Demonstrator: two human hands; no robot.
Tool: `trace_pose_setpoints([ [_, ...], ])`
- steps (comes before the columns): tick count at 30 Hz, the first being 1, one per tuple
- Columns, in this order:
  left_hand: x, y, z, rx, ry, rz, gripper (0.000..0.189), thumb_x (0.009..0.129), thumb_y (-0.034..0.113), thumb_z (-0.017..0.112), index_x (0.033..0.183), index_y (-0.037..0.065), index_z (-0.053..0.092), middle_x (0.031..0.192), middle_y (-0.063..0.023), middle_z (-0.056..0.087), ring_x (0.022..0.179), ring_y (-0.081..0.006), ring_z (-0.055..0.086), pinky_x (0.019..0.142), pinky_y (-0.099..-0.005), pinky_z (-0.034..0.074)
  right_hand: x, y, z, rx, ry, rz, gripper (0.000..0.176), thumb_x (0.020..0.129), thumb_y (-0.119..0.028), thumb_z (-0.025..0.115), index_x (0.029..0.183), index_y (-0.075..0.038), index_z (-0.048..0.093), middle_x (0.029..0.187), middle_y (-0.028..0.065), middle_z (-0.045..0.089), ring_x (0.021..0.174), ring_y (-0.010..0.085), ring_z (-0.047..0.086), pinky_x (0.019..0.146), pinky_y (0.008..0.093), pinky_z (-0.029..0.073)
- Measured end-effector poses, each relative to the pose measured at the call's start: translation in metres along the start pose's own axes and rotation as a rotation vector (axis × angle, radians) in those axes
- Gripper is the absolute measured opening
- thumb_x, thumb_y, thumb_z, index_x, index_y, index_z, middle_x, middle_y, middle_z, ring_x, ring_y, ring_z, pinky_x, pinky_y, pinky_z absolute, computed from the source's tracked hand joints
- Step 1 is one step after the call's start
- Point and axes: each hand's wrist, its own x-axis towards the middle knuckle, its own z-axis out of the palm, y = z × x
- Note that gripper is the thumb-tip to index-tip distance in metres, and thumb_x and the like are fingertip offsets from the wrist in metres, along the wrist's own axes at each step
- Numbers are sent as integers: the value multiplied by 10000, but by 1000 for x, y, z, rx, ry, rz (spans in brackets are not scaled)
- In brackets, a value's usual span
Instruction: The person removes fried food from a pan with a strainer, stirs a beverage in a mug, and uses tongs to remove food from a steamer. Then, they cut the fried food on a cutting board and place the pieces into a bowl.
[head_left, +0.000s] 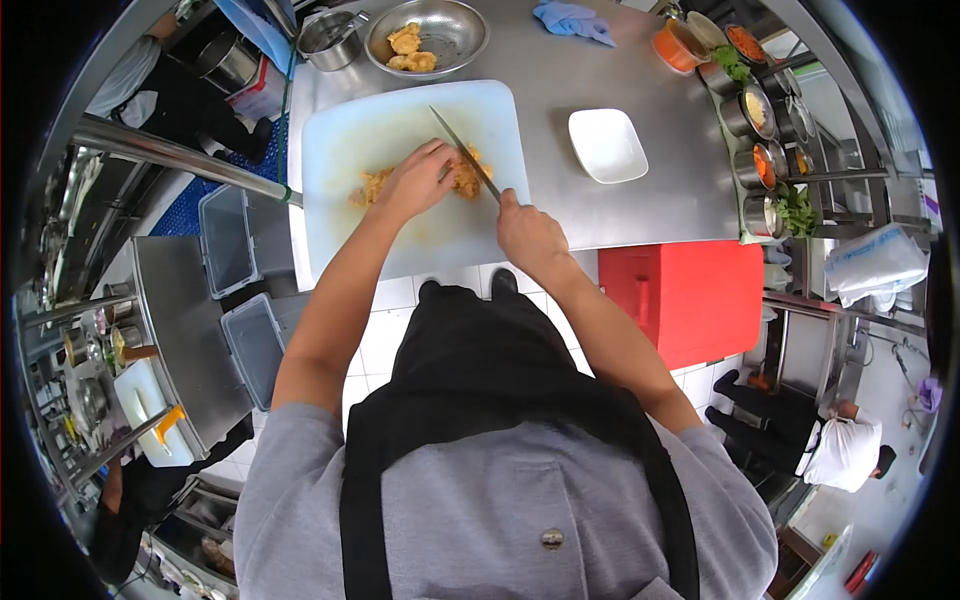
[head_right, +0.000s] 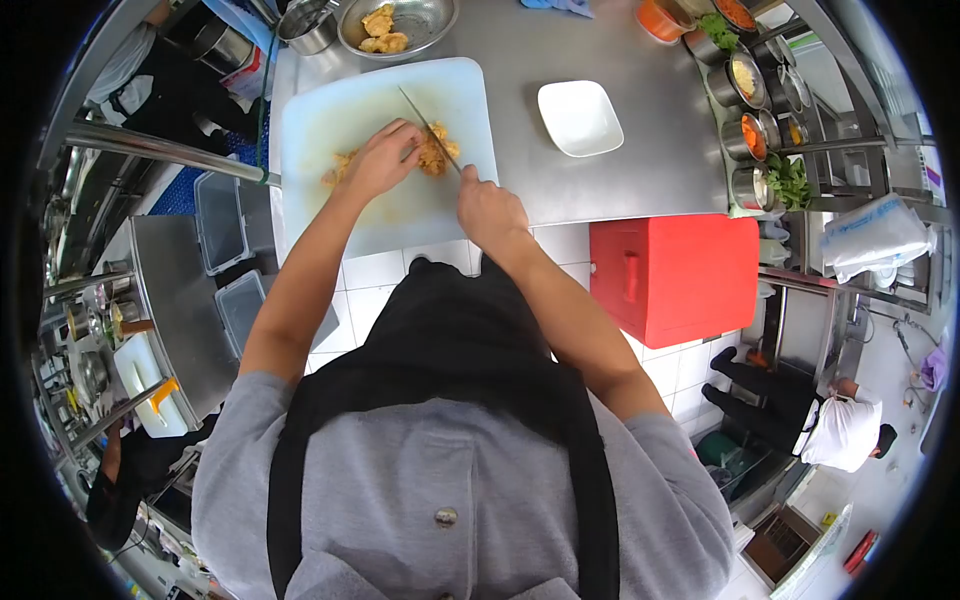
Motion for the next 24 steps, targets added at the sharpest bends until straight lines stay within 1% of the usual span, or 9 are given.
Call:
trace_pose_setpoints([
  [3,-4,3,-1,48,2,38,121,869,89,653,967,23,627,1010,-126,623,989,-335,620,884,-423,516,-40,-9,-24,-31,0,-36,294,926,-58,454,1193,63,480,869,280,703,827,433,720,738,502,591],
  [8,-5,-2,4,25,-2,18,108,867,85,653,953,23,631,1007,-122,631,989,-337,622,868,-420,515,-72,-10,-45,-45,-166,9,186,916,-51,460,1072,48,481,856,290,700,832,442,716,739,521,583],
  [11,-2,-4,5,3,7,-15,97,861,84,656,933,23,634,983,-120,642,964,-342,630,848,-426,516,-34,-1,0,4,-45,-46,192,918,-61,451,1079,40,477,864,297,698,844,448,713,752,526,581],
  [13,-4,-4,9,-16,-5,-50,90,858,84,657,921,24,635,965,-120,648,949,-344,635,836,-431,517,4,-5,24,48,-29,-33,226,922,-69,446,1115,47,473,870,302,696,848,449,713,758,529,580],
  [15,-3,-6,6,-11,21,4,111,876,113,678,929,19,649,970,-120,667,882,-352,655,793,-432,531,25,-6,29,84,2,-41,261,926,-76,441,1151,53,469,875,306,694,852,451,712,764,531,579],
  [19,-9,-4,-4,42,67,39,123,879,122,673,965,33,676,1009,-124,691,899,-358,663,802,-426,537,19,-7,12,45,-1,-35,291,952,-108,425,1191,55,460,870,314,687,831,465,704,742,543,574],
  [21,-27,7,-29,57,296,-144,149,875,135,674,990,43,698,1037,-148,704,917,-370,671,813,-427,542,0,-12,-5,16,-26,-24,289,965,-124,425,1189,54,459,856,312,685,813,469,702,728,547,572],
  [22,-40,2,-40,66,296,-150,149,875,135,674,990,43,698,1037,-148,704,917,-370,671,813,-427,542,-12,-13,-13,44,2,-50,283,977,-142,426,1180,51,462,837,306,684,793,474,698,718,553,569],
  [24,-63,-13,-61,281,361,-363,178,875,132,664,1026,43,697,1031,-177,705,929,-376,680,819,-428,544,-28,-15,-11,78,30,-72,279,989,-160,427,1171,48,464,817,300,683,773,480,694,707,558,566],
])
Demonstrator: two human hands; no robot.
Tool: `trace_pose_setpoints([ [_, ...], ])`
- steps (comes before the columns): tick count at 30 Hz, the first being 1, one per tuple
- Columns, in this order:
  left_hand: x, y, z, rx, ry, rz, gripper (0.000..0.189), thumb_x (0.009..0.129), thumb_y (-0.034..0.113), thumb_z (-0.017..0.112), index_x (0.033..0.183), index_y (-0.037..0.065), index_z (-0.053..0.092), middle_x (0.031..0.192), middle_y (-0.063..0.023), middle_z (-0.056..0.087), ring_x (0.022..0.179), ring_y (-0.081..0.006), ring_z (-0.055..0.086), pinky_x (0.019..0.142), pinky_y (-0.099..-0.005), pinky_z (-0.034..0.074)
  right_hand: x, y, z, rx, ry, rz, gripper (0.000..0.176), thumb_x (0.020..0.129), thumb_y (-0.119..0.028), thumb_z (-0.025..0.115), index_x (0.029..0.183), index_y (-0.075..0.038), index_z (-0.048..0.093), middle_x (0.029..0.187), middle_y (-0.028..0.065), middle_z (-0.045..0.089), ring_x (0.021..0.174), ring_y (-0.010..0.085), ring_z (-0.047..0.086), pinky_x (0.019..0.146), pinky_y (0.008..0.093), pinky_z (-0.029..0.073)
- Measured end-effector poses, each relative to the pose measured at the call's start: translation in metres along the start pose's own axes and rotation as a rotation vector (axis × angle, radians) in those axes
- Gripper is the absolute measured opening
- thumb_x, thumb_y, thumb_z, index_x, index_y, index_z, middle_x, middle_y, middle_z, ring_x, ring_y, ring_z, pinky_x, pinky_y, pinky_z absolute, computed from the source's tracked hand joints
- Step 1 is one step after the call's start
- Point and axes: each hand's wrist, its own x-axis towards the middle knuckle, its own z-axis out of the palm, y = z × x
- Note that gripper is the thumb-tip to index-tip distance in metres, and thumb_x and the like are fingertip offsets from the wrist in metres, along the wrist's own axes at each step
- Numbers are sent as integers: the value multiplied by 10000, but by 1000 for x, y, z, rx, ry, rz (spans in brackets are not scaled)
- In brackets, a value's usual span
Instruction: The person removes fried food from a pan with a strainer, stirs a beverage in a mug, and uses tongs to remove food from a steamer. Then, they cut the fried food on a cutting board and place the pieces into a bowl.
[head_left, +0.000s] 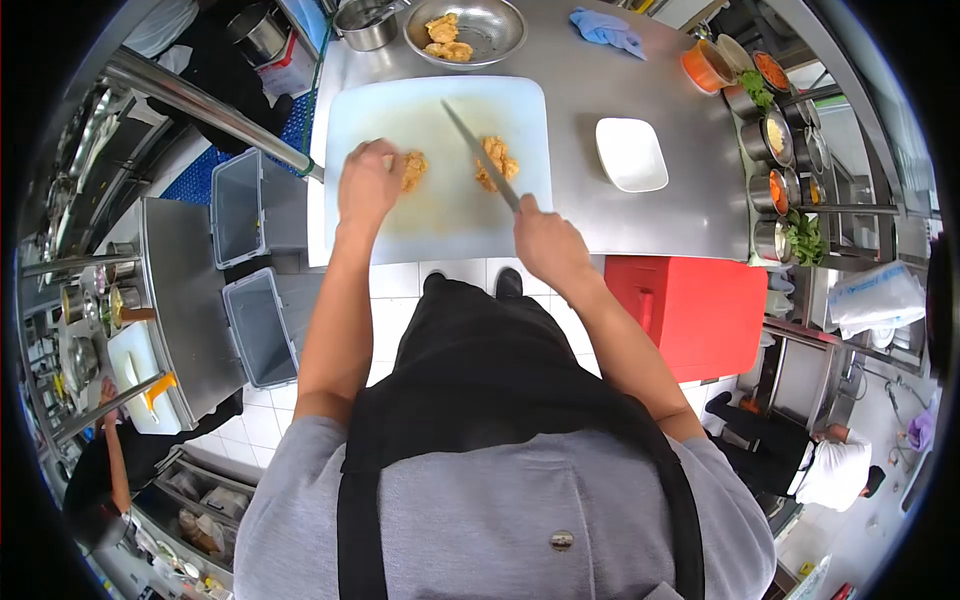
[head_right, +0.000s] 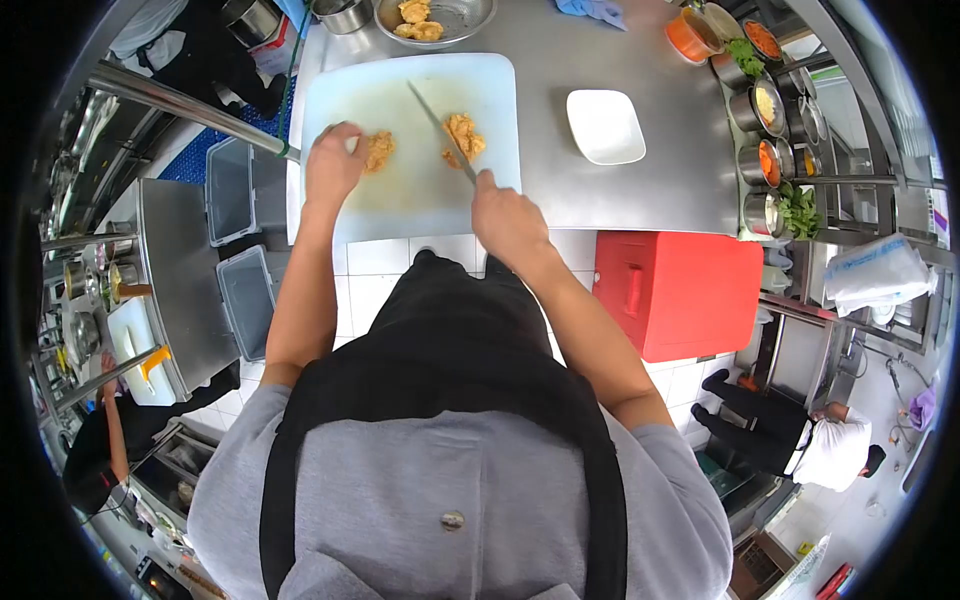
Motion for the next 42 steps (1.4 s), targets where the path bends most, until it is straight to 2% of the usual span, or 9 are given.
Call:
trace_pose_setpoints([
  [5,-7,-11,23,-99,-151,-199,257,864,78,640,1117,47,671,1071,-179,699,994,-366,674,860,-416,538,-7,11,25,-14,-58,-5,250,1008,-178,426,1129,37,465,778,291,677,734,482,686,673,571,561],
  [7,-5,2,28,-200,-159,182,272,861,37,628,1129,51,667,1148,-159,675,1082,-343,644,905,-403,524,-4,17,25,-14,-41,11,255,998,-172,439,1139,39,464,789,293,679,733,477,689,671,566,563],
  [9,-2,13,27,-335,-271,154,282,860,22,637,1138,60,667,1206,-137,651,1125,-336,616,936,-393,511,-2,17,23,-14,-22,31,262,988,-165,452,1150,41,464,799,295,682,733,472,693,668,561,566],
  [11,-4,25,16,-365,-89,192,238,854,30,665,1091,56,666,1147,-129,658,1042,-331,642,888,-392,531,-3,12,17,-90,-10,-10,275,952,-136,487,1160,43,473,806,282,685,738,453,703,659,536,575],
  [15,-17,20,18,-303,-146,-6,176,832,29,676,1007,33,658,1061,-126,660,1019,-348,623,895,-415,518,-13,-5,-3,-140,1,-94,288,915,-99,501,1162,50,484,806,264,687,747,423,714,657,503,584],
  [17,-23,23,28,-330,-109,37,154,841,14,685,988,33,646,970,-121,646,853,-284,671,789,-366,560,-13,-10,-13,-208,-49,-171,240,905,-68,493,1120,39,501,798,251,685,745,403,718,654,478,587],
  [23,-21,22,41,-375,-87,5,82,840,12,652,916,41,645,906,-119,635,850,-317,632,755,-404,526,-29,-14,-53,-318,-226,-141,181,898,-37,494,1071,17,502,838,241,697,770,414,717,678,500,582],
  [30,-19,23,36,-341,-101,-19,70,836,26,654,903,39,640,867,-129,637,866,-312,637,751,-402,525,62,-12,30,-176,-83,-204,193,914,-44,463,1092,25,496,883,253,703,802,408,720,700,518,578],
  [42,-35,22,33,-301,-80,-8,81,824,11,650,900,26,628,903,-139,642,863,-351,636,763,-442,516,-22,-24,-38,-256,-237,-157,185,911,-49,463,1081,13,500,835,268,693,804,424,714,704,532,568],
])
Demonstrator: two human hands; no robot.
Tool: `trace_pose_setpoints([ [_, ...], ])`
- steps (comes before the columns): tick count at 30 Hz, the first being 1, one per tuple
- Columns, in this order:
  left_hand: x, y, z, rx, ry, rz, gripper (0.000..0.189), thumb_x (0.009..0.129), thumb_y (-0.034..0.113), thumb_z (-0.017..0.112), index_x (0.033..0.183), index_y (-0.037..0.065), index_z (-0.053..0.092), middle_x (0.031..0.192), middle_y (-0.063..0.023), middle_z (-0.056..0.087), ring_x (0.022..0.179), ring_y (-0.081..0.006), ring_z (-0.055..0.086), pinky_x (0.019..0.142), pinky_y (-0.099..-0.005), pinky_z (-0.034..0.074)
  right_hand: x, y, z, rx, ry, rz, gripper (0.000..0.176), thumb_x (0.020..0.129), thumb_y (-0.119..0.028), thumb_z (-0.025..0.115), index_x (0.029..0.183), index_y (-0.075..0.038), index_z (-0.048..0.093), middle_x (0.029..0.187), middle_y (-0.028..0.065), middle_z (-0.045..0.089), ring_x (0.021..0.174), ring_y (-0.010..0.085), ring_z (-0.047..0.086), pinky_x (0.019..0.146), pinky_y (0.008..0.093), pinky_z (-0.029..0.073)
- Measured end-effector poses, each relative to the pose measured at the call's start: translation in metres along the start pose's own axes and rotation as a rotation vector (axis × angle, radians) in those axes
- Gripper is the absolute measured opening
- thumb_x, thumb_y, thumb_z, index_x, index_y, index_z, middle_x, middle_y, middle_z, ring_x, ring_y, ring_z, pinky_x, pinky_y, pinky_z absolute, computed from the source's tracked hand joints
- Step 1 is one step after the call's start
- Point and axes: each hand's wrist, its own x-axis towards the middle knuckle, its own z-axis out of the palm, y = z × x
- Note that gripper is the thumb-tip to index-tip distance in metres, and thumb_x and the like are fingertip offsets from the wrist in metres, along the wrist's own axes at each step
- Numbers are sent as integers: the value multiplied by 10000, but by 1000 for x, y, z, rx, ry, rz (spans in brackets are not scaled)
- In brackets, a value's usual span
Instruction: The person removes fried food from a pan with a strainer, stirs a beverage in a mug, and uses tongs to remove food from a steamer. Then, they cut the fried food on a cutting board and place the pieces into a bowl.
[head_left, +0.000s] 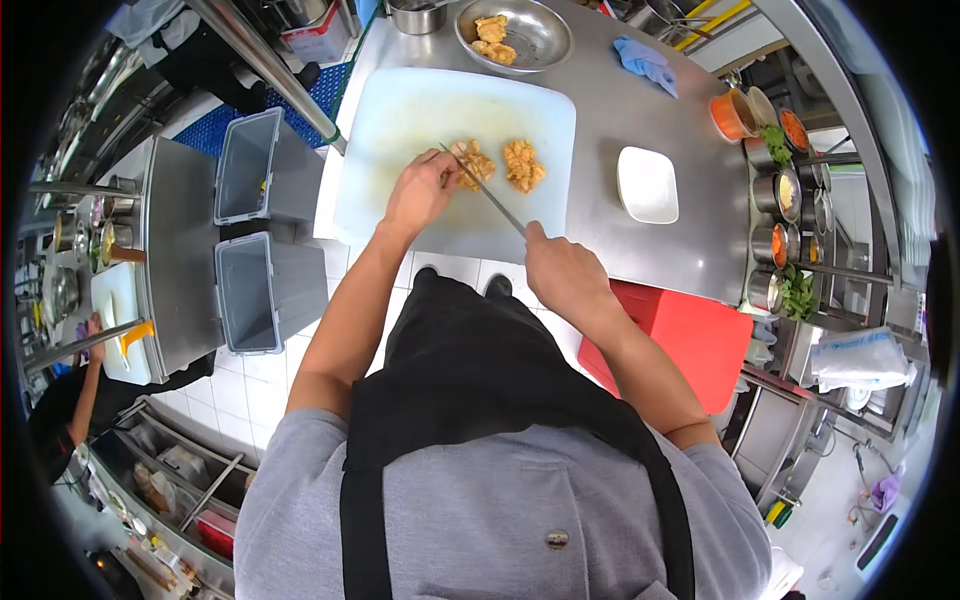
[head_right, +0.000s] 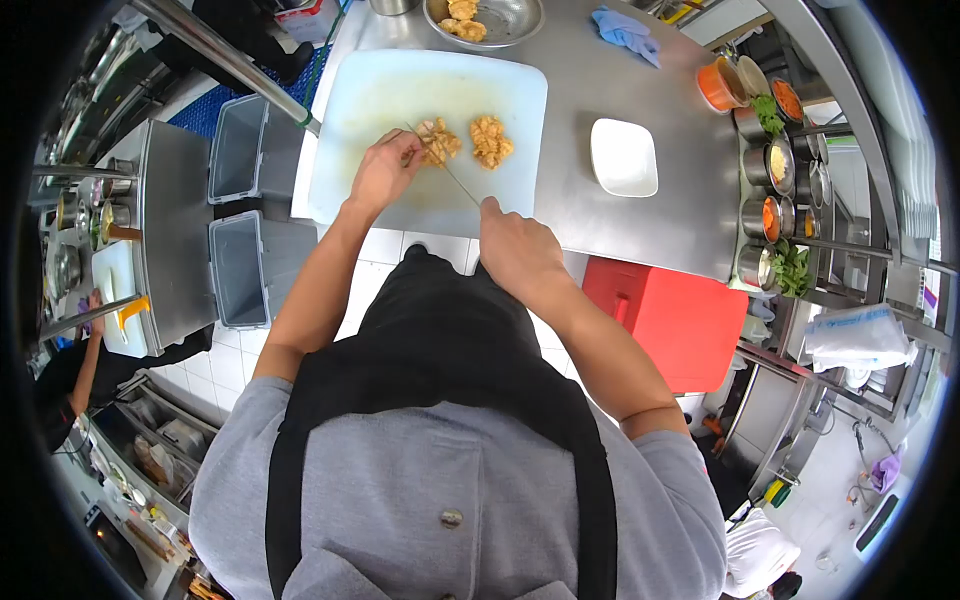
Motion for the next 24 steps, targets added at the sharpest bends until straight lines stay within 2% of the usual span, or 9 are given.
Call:
trace_pose_setpoints([
  [4,-3,-7,7,-40,21,-6,77,829,11,651,900,32,630,900,-147,648,813,-361,639,722,-440,514,77,7,68,91,159,-60,230,921,-88,467,1125,14,491,852,259,699,798,437,707,701,549,562],
  [9,-7,-6,15,-19,89,8,85,870,23,643,955,19,645,946,-159,670,767,-359,657,700,-417,535,83,-1,46,154,168,-50,255,955,-144,443,1160,-8,508,867,255,703,795,450,700,705,570,555],
  [11,-13,2,18,-192,132,-289,345,890,152,694,1177,-21,615,1127,-226,641,956,-368,660,819,-423,543,68,10,29,163,159,-50,258,966,-158,431,1167,-19,515,867,252,704,796,453,698,709,577,551],
  [12,-18,7,19,-193,126,-288,345,890,152,694,1177,-21,615,1127,-226,641,956,-368,660,819,-423,543,54,21,27,148,231,-23,259,975,-166,425,1171,-24,518,853,252,703,795,452,697,715,582,548],
  [14,-18,22,19,143,119,-334,757,858,360,748,1391,-85,448,1340,-306,511,1231,-410,529,1004,-478,465,31,50,28,174,342,51,250,988,-191,435,1146,-29,542,824,261,696,793,459,690,723,595,536],
  [16,-9,30,30,171,127,-319,891,827,463,745,1433,-86,391,1390,-316,455,1304,-425,439,1065,-509,388,23,91,43,217,385,96,246,992,-207,450,1117,-28,563,808,270,690,792,467,685,724,603,527],
  [19,8,29,60,262,180,-273,1036,790,613,719,1470,-76,352,1449,-318,397,1377,-433,353,1139,-557,273,18,128,64,383,441,92,267,997,-252,507,1007,-2,602,724,250,672,651,400,691,600,541,543],
  [22,18,39,84,333,233,-256,1056,779,678,687,1463,-62,372,1453,-301,400,1375,-419,357,1155,-582,218,7,122,70,849,198,247,323,1000,-279,547,942,32,612,591,148,593,414,208,577,377,349,464],
  [24,22,52,98,340,230,-262,1065,774,695,679,1461,-59,374,1448,-293,404,1373,-411,359,1158,-590,201,9,117,76,874,185,217,319,1004,-274,549,934,31,610,592,152,602,430,228,591,396,375,469],
])
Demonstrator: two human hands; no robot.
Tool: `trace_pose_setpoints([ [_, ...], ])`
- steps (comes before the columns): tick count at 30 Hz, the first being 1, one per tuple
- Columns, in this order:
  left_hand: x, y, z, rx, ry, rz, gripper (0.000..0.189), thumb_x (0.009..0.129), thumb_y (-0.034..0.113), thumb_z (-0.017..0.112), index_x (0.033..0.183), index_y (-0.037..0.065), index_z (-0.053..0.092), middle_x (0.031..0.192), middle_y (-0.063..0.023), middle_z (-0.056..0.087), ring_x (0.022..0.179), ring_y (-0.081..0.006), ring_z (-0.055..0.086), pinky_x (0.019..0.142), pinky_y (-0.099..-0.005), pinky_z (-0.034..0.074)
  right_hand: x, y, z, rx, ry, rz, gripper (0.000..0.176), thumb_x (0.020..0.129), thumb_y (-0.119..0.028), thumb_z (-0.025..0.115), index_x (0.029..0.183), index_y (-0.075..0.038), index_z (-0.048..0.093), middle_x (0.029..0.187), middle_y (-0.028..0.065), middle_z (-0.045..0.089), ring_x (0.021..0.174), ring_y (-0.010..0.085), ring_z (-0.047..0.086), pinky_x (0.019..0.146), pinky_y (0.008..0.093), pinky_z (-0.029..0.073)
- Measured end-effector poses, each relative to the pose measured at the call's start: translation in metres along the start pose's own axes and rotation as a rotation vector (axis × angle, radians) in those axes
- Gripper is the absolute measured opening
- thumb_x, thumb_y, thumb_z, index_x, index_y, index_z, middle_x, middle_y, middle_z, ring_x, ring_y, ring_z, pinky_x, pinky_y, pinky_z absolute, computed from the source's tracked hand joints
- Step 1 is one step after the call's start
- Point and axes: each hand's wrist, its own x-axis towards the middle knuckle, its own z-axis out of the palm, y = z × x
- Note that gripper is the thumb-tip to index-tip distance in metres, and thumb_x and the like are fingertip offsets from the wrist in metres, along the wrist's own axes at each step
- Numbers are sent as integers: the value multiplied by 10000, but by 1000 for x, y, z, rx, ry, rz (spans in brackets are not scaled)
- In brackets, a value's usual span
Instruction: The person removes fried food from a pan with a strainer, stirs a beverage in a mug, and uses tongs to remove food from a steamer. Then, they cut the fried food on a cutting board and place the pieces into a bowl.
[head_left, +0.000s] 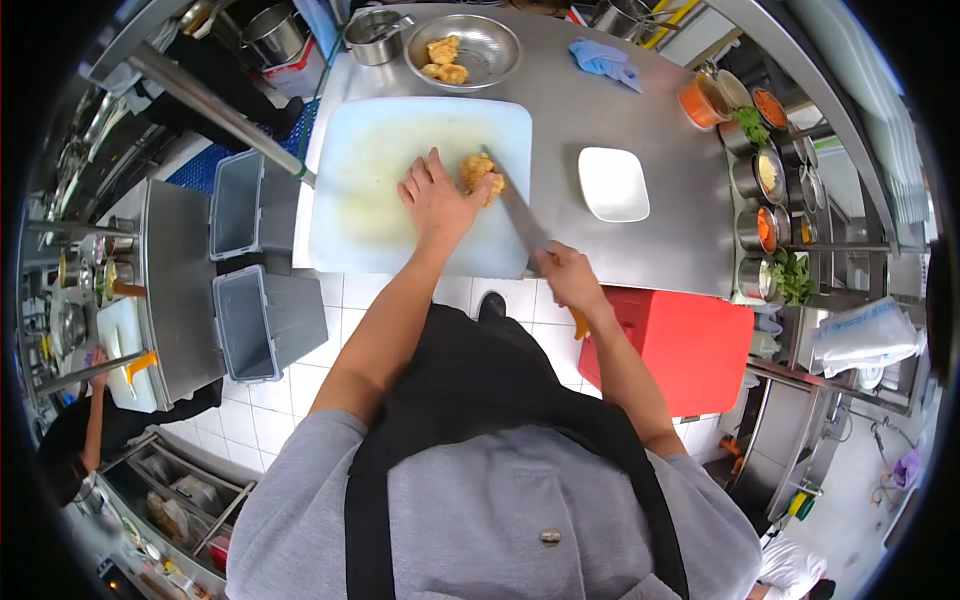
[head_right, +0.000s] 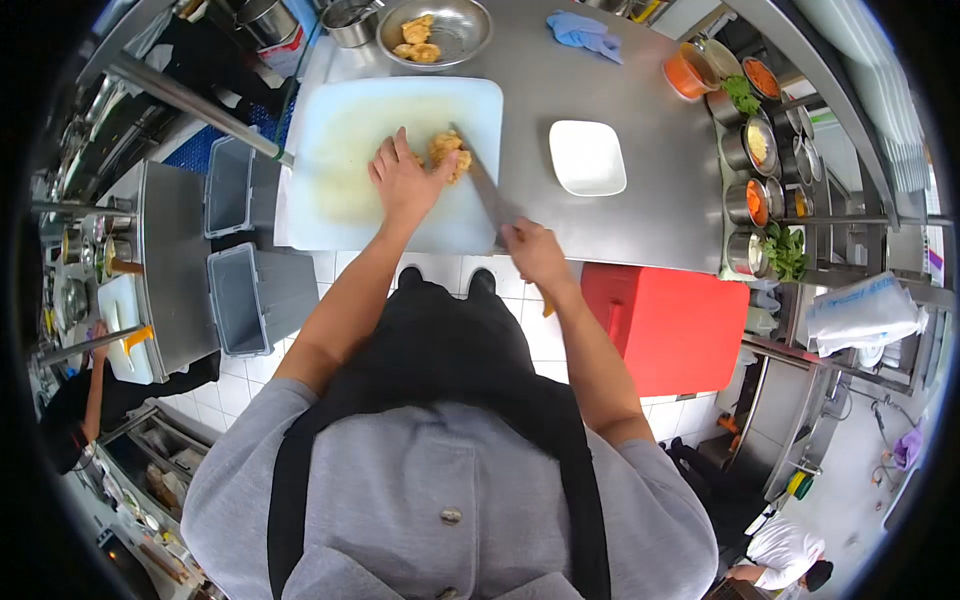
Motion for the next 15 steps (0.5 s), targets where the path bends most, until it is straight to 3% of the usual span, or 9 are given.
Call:
trace_pose_setpoints([
  [2,-5,16,6,14,15,-11,1027,772,685,690,1458,-19,394,1393,-269,448,1356,-400,367,1160,-592,197,4,1,10,5,-12,0,320,1005,-273,549,923,30,606,592,153,603,434,231,594,403,381,471],
  [4,-8,25,10,49,41,-21,924,780,634,704,1425,25,447,1356,-245,472,1333,-399,380,1151,-585,210,12,9,24,-93,-24,-194,318,1011,-264,538,900,28,596,589,156,604,423,240,584,418,389,472],
  [6,-8,27,17,85,71,-30,824,788,584,718,1393,69,499,1319,-221,497,1309,-398,394,1143,-577,223,4,-15,21,-29,-83,-120,313,1012,-257,535,894,27,592,594,160,606,417,243,576,421,390,472],
  [8,-8,13,30,46,249,22,572,775,402,759,1267,159,598,1253,-165,547,1188,-381,485,1057,-527,340,3,-25,21,53,-180,-48,305,1017,-254,530,894,21,579,586,145,586,404,228,553,407,381,460],
  [9,-9,6,34,48,244,34,572,775,402,759,1267,159,598,1253,-165,547,1188,-381,485,1057,-527,340,6,-25,22,65,-174,-45,305,1017,-254,530,894,21,579,586,145,586,404,228,553,407,381,460],
  [12,-11,1,31,-137,297,15,397,767,166,751,1151,156,654,1231,-161,555,1165,-391,492,1004,-515,390,10,-21,26,197,-280,15,310,1022,-264,527,891,14,564,570,117,554,406,202,546,389,362,449],
  [15,-4,24,28,-239,348,61,405,759,156,755,1151,149,654,1219,-169,558,1151,-394,499,997,-526,394,1,-23,7,235,-287,13,319,1025,-272,523,881,12,548,562,88,526,400,181,538,376,343,441],
])
